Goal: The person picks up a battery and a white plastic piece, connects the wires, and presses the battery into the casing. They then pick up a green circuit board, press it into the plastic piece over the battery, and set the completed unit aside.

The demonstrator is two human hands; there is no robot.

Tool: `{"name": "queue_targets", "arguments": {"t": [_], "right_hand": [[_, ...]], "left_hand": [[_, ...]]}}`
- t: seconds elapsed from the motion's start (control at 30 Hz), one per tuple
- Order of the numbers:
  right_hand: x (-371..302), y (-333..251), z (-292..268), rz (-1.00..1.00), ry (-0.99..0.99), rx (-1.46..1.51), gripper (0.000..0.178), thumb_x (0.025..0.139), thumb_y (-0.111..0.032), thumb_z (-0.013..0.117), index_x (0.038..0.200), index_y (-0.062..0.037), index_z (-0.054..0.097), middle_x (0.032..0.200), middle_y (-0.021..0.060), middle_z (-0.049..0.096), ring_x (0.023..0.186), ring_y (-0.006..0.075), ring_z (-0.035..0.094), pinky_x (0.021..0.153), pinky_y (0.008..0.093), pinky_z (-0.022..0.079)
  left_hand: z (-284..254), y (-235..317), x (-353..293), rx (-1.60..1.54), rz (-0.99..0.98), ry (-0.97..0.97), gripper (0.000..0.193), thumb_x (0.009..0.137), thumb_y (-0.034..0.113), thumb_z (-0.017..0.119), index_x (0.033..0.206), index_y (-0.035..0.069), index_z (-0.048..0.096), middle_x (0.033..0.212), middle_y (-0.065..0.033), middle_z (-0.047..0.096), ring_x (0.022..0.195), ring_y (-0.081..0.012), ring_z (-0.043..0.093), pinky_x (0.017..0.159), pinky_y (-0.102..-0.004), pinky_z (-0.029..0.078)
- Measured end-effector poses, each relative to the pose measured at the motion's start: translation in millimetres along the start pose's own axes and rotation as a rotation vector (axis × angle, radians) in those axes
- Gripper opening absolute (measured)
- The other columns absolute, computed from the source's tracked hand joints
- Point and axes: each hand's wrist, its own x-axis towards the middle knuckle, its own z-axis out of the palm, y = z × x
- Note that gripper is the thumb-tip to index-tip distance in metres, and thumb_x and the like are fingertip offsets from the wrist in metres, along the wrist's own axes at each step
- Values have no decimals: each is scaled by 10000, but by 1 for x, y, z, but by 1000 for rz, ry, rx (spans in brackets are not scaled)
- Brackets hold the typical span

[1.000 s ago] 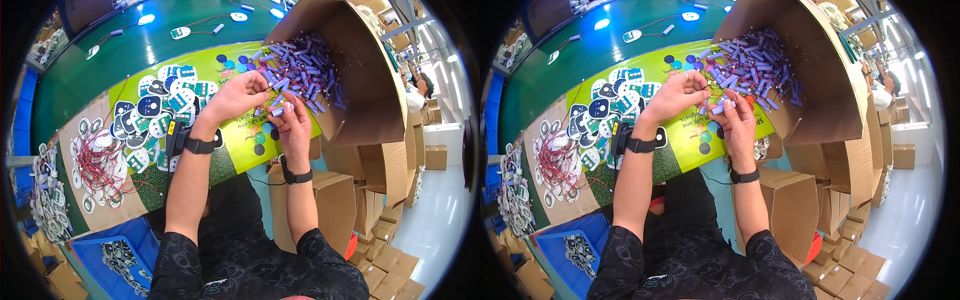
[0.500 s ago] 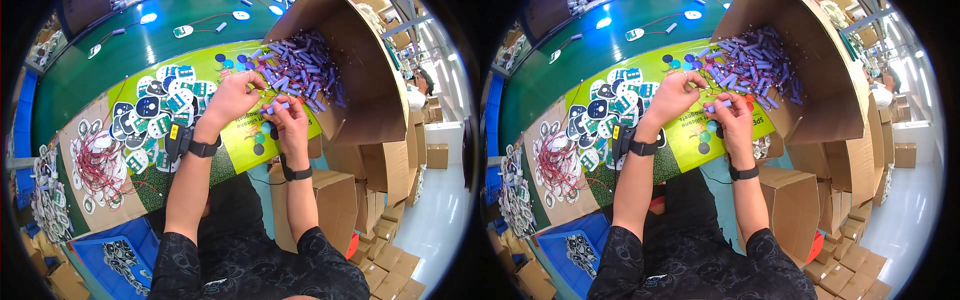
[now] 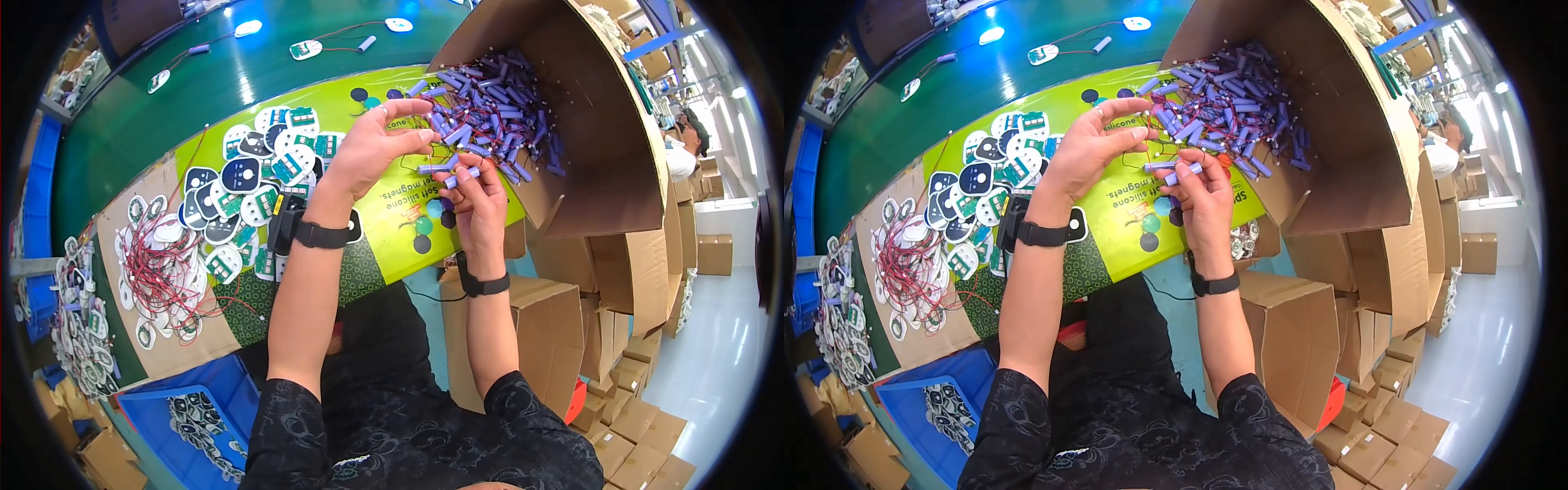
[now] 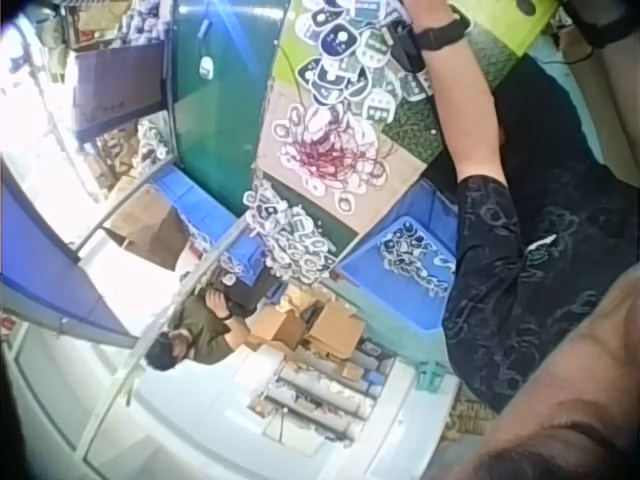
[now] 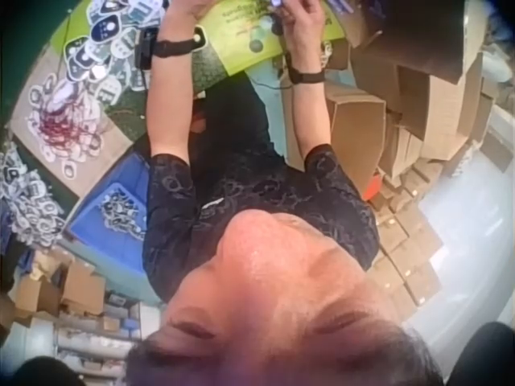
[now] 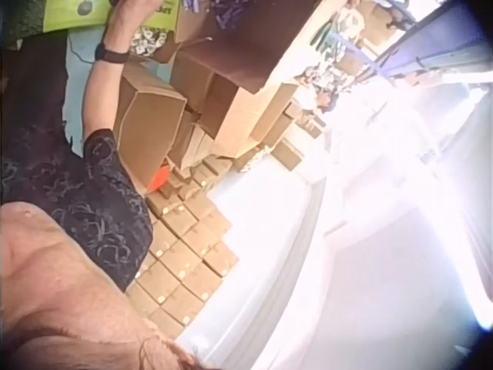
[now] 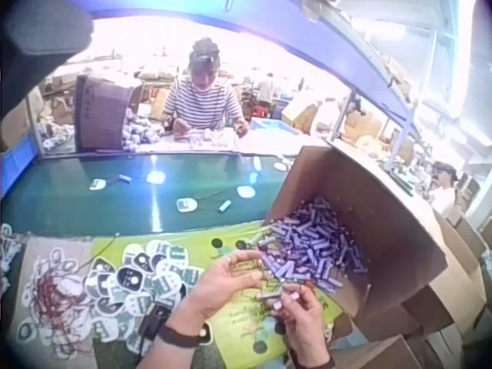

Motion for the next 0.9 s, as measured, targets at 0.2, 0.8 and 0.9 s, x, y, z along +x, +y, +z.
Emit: {"name": "queue_targets", "arguments": {"t": [0.2, 0.8, 0.9], "right_hand": [[-1, 3, -5, 21, 44, 41, 250, 986, -55, 626, 1221, 11, 571, 1021, 102, 685, 935, 227, 737, 741, 269, 620], [-10, 31, -15, -171, -95, -97, 313, 960, 11, 649, 1262, 3, 569, 1120, 92, 647, 1020, 184, 684, 878, 325, 611], [-13, 36, -18, -183, -91, -90, 253, 967, -4, 645, 1216, 2, 602, 1122, 95, 659, 1005, 205, 694, 874, 332, 606]], "left_hand": [[-8, -3, 4, -21, -23, -8, 273, 924, 48, 718, 1180, -26, 664, 1124, -91, 704, 1014, -159, 689, 870, -290, 573], [16, 22, -5, 316, 149, 107, 261, 889, 101, 781, 1122, 10, 707, 980, -84, 766, 882, -93, 693, 761, -221, 521], [21, 25, -11, 398, 204, 77, 221, 893, 106, 777, 1080, 8, 712, 969, -81, 765, 851, -91, 692, 727, -225, 528]]}}
